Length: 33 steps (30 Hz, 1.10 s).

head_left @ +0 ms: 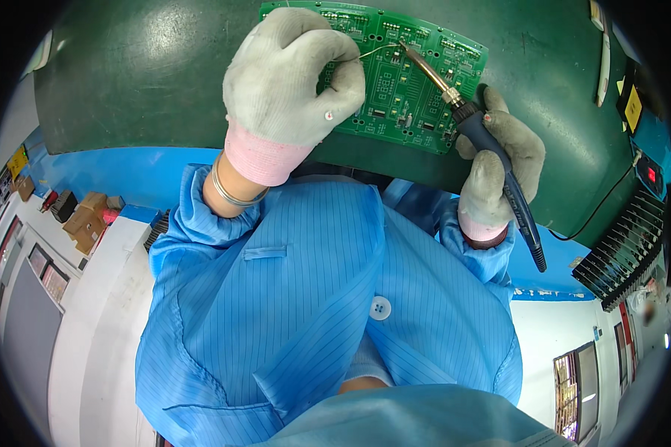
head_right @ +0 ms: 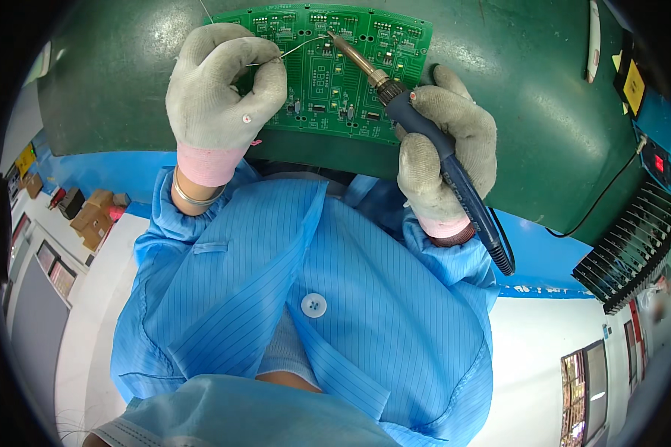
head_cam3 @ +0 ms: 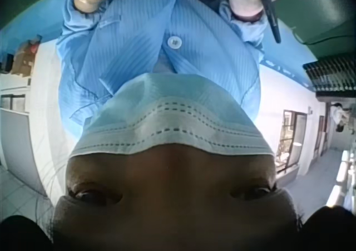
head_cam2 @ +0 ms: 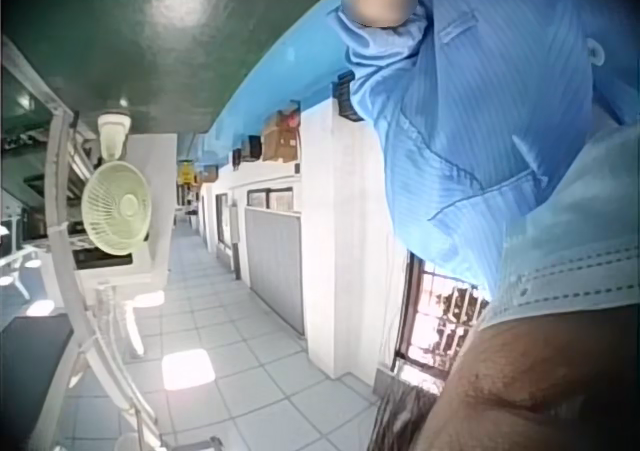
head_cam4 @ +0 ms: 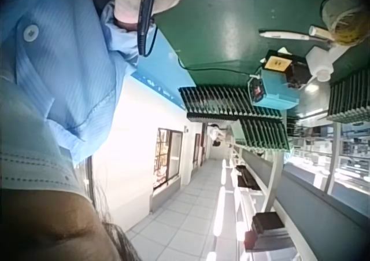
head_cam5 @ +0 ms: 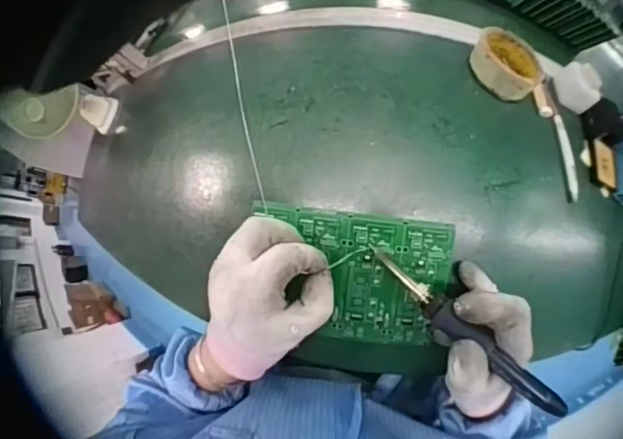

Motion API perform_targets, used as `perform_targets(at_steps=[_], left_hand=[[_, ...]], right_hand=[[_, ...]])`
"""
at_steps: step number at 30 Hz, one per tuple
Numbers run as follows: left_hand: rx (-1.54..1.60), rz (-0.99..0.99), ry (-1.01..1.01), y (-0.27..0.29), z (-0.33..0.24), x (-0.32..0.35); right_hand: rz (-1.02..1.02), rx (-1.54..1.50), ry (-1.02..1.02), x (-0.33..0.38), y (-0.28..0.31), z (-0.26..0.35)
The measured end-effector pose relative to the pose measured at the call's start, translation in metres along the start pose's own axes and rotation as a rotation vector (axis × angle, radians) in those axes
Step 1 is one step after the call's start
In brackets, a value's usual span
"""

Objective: Soldering components onto multiple printed circuit boards at a manual assembly station.

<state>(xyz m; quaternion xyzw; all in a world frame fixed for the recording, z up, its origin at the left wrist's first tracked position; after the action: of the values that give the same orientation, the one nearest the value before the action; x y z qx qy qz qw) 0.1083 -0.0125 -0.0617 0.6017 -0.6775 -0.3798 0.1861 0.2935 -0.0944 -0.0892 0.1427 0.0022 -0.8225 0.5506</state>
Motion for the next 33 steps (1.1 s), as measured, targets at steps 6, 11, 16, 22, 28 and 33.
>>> perform_targets(at_steps=[6, 11, 16, 22, 28, 33], left_hand=[[-0.059, 0.041, -0.097, -0.005, -0.002, -0.004], [-0.026, 0.054, 0.033, 0.008, 0.002, -0.007], [0.138, 0.056, 0.183, 0.023, 0.029, -0.003], [0.076, 0.033, 0.226, 0.028, 0.036, -0.006], [0.038, 0.062, 0.169, 0.030, 0.039, -0.009], [0.059, -0.035, -0.037, 0.031, 0.032, -0.011]], right_hand=[[0.069, -0.020, 0.097, 0.002, -0.001, -0.002], [-0.147, -0.335, 0.199, 0.006, 0.011, -0.001], [-0.092, -0.385, 0.112, 0.001, -0.014, 0.009], [0.118, -0.176, 0.136, 0.000, -0.027, 0.004], [0.198, -0.051, 0.105, 0.001, -0.041, 0.005], [0.070, -0.019, 0.148, 0.004, -0.046, 0.011]])
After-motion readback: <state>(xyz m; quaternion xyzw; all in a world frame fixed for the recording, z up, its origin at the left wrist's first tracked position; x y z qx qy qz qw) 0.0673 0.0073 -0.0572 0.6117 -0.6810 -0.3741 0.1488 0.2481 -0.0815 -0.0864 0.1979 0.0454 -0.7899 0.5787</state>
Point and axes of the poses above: each hand's wrist, its own x-axis away from the middle knuckle, its own y-axis out of the back of the hand, z = x × y, the point moved 7 cm from there along -x, towards the middle knuckle, and after that the axes turned 10 degrees about y, right-handed, at the moved point
